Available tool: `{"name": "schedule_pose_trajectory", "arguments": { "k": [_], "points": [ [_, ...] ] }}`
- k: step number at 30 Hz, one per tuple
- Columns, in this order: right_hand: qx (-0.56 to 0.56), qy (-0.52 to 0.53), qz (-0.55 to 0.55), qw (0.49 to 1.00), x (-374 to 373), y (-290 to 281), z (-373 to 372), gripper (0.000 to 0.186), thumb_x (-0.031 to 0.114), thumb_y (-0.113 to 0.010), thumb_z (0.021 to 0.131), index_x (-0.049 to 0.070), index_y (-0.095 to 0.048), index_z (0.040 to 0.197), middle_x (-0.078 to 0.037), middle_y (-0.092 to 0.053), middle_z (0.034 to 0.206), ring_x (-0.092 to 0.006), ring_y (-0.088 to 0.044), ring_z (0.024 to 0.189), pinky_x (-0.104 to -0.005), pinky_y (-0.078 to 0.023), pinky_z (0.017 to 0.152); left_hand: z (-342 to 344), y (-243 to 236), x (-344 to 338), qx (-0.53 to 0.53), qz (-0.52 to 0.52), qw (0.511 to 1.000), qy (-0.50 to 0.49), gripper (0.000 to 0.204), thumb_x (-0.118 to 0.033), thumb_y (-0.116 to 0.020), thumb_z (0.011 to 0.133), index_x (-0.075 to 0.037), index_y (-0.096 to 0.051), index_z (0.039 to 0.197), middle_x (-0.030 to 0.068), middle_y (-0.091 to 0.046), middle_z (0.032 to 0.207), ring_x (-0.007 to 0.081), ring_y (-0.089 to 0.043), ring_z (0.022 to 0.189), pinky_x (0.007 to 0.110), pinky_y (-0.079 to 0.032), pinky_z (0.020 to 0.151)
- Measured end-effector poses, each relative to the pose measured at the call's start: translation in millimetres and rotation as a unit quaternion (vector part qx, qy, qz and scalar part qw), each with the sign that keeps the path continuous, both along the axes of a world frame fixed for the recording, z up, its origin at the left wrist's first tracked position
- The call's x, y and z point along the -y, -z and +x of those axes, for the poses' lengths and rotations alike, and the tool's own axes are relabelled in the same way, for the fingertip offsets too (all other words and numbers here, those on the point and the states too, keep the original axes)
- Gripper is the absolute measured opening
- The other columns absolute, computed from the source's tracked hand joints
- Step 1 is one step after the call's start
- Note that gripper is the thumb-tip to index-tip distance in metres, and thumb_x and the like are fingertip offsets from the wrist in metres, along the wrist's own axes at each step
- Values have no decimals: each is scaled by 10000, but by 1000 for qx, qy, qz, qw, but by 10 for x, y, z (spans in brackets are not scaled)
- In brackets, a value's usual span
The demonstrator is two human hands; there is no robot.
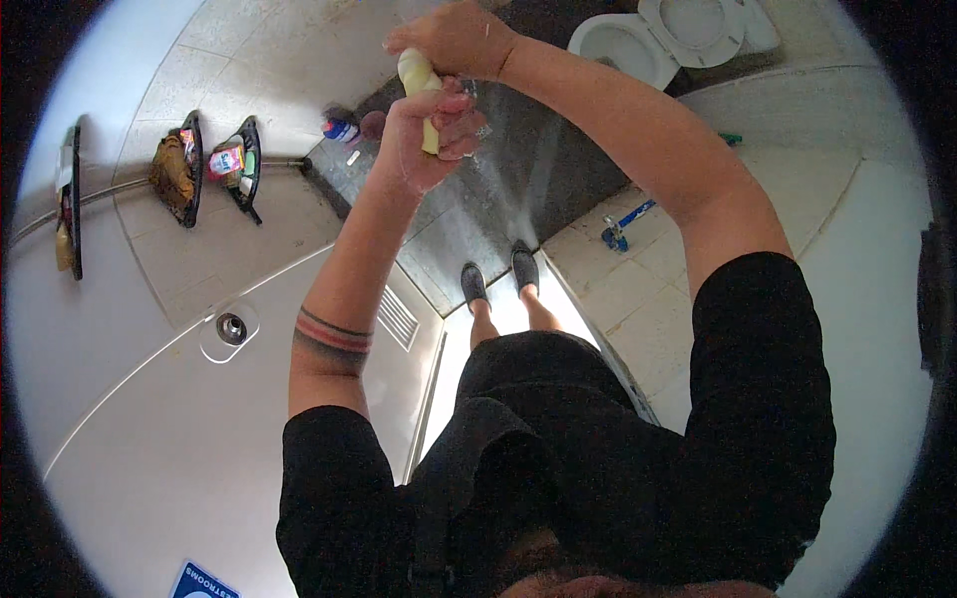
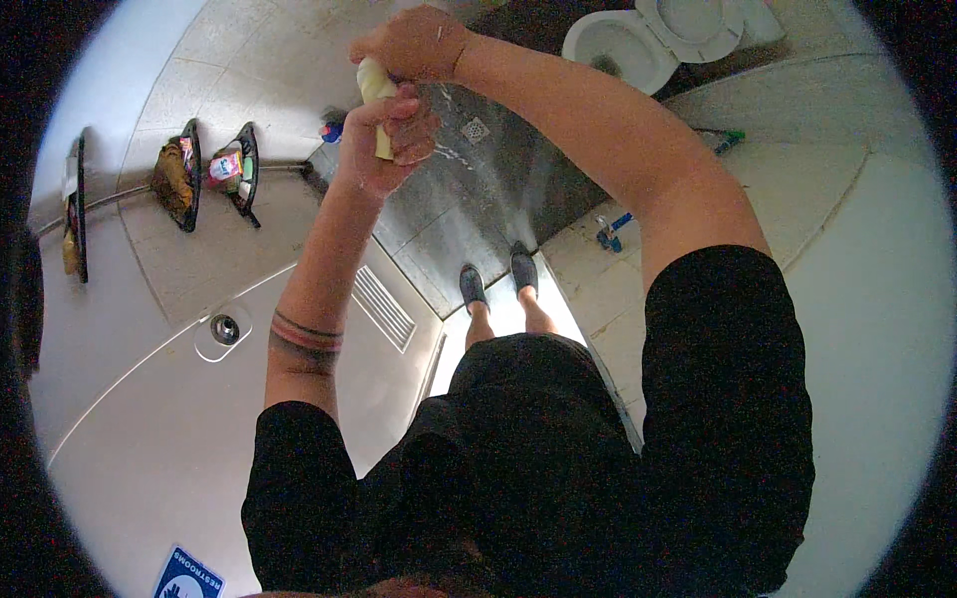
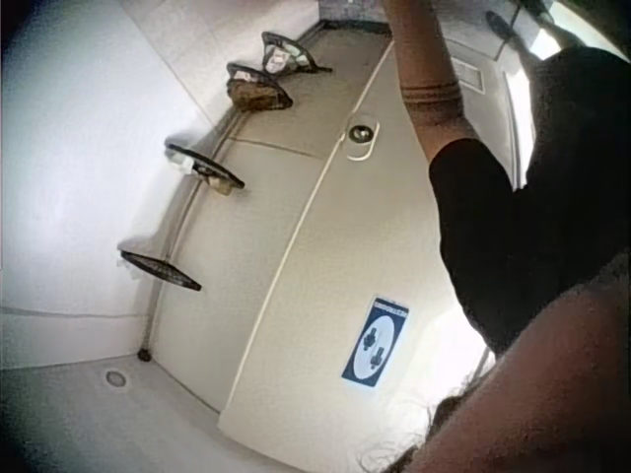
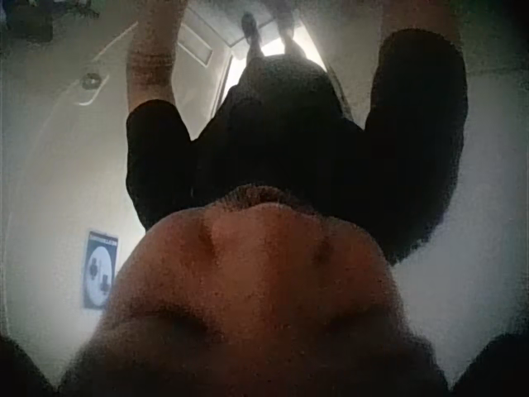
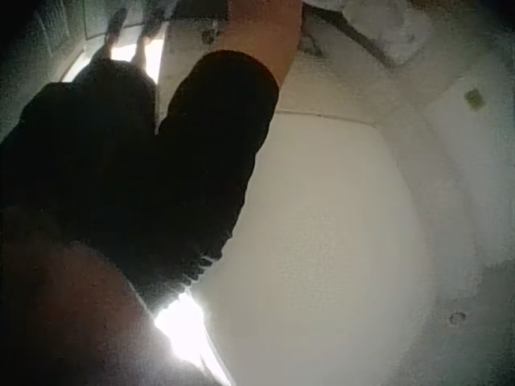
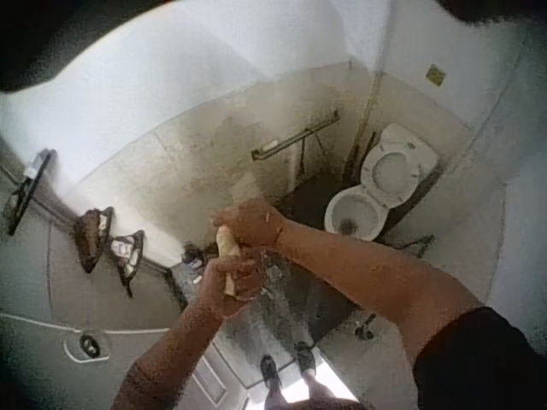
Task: The person sands the back of a guitar neck using a small piece of sandpaper, then wipes the neck with a yellow sponge, and repeatedly wets the sponge and another sanding block in a bucket and at a sink.
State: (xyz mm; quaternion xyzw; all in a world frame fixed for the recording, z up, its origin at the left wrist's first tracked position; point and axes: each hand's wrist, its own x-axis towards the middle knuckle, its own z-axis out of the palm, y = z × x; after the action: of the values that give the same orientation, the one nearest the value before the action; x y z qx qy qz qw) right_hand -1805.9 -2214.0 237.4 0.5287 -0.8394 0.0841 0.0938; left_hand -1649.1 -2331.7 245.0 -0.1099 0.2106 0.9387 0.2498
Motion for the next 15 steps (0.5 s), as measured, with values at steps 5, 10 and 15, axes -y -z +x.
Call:
{"name": "schedule_pose_trajectory", "arguments": {
  "k": [5,10,15],
  "points": [
    [30,12,-50,998,-18,37,173,214,303,-727,926,255,-722,1134,-116,-801,913,-366,-812,856,-526,-649,718,18,155,59,5,-55,998,15,192,-23,-682,922,-150,-540,902,-60,-450,637,95,-415,513,273,-282,438],
    [14,-1,-73,997,3,183,204,301,281,-747,917,278,-718,1217,-67,-792,935,-344,-800,851,-475,-646,706,72,182,55,19,-23,1000,6,204,-14,-669,929,-150,-530,869,-49,-446,645,98,-405,509,270,-288,422],
    [23,5,-51,998,20,208,256,337,277,-759,906,282,-713,1240,-66,-792,960,-341,-797,886,-469,-643,734,147,159,38,44,-56,997,-12,227,-7,-687,902,-166,-526,923,-76,-431,650,86,-410,526,261,-270,441]
  ]
}}
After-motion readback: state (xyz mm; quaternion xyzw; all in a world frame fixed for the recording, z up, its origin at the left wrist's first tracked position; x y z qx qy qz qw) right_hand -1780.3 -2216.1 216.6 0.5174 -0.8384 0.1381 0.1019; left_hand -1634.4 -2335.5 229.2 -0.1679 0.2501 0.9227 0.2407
